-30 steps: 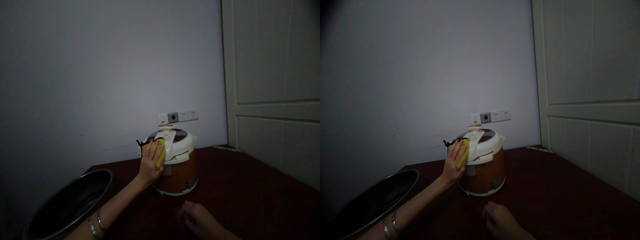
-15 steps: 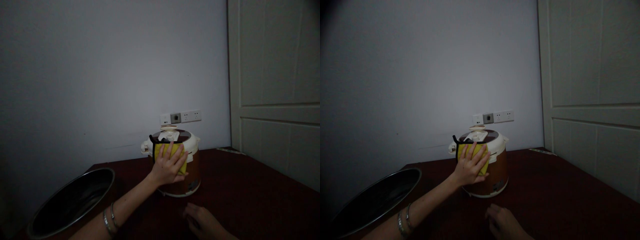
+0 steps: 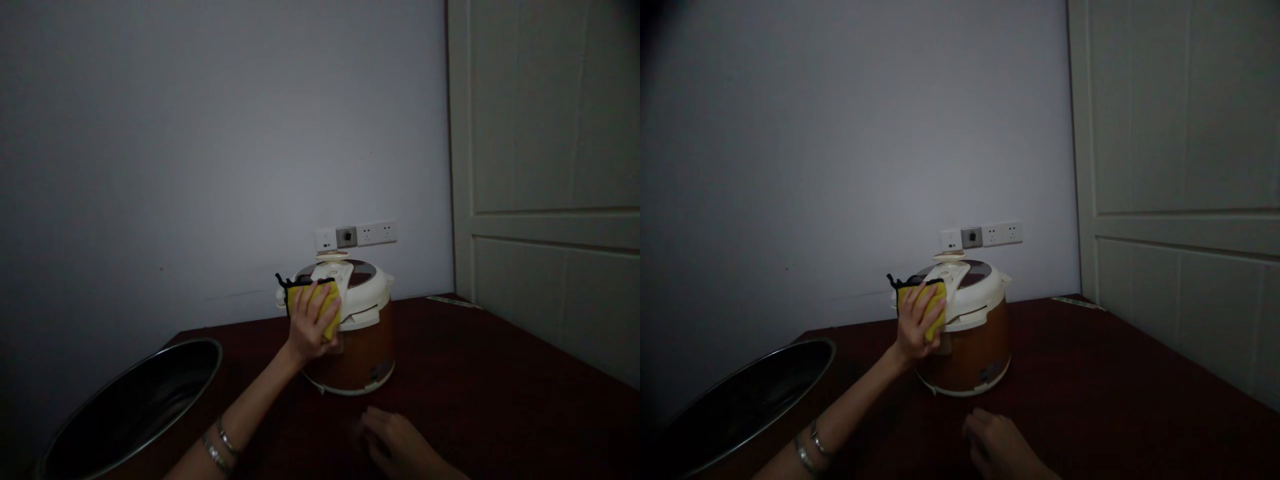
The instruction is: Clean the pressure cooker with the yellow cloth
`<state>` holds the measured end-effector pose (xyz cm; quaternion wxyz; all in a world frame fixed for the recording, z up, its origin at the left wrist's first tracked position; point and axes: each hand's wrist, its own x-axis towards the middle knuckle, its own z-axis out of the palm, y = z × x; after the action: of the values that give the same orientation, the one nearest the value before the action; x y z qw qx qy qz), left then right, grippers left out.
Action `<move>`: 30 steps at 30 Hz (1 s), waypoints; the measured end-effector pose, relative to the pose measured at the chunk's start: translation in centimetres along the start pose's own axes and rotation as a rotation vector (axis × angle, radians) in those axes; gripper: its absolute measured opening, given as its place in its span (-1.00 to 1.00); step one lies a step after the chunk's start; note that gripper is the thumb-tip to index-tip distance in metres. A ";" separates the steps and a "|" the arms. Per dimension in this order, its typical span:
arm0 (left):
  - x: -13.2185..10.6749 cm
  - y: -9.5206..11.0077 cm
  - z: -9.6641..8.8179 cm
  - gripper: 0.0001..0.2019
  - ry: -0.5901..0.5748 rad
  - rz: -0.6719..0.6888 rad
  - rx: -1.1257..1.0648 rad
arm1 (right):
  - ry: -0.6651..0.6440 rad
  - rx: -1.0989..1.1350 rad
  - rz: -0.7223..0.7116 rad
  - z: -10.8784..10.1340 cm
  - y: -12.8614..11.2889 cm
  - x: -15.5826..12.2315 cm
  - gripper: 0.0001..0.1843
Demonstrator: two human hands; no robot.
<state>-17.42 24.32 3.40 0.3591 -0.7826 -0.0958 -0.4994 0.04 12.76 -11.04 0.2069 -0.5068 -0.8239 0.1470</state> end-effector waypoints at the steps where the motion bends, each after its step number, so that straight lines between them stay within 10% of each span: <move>1: 0.5 0.6 -0.1 -0.49 -0.037 0.041 0.053 | 0.005 0.003 -0.003 0.1 0.1 0.0 -0.69; 11: 6.4 7.6 1.7 -0.36 -0.530 0.059 0.315 | 0.021 0.037 -0.017 0.1 0.0 -0.2 -0.67; 18: 8.6 9.5 5.0 -0.47 -0.588 0.013 0.397 | 0.034 0.050 -0.025 0.0 -0.1 -0.4 -0.69; 30: 6.0 7.9 2.3 -0.43 -0.461 0.032 0.227 | 0.051 0.018 -0.056 0.3 0.4 -0.6 -0.67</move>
<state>-8.89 18.88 4.32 0.4213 -0.8317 -0.2182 -0.2882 0.46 12.39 -11.63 0.2365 -0.4852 -0.8309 0.1355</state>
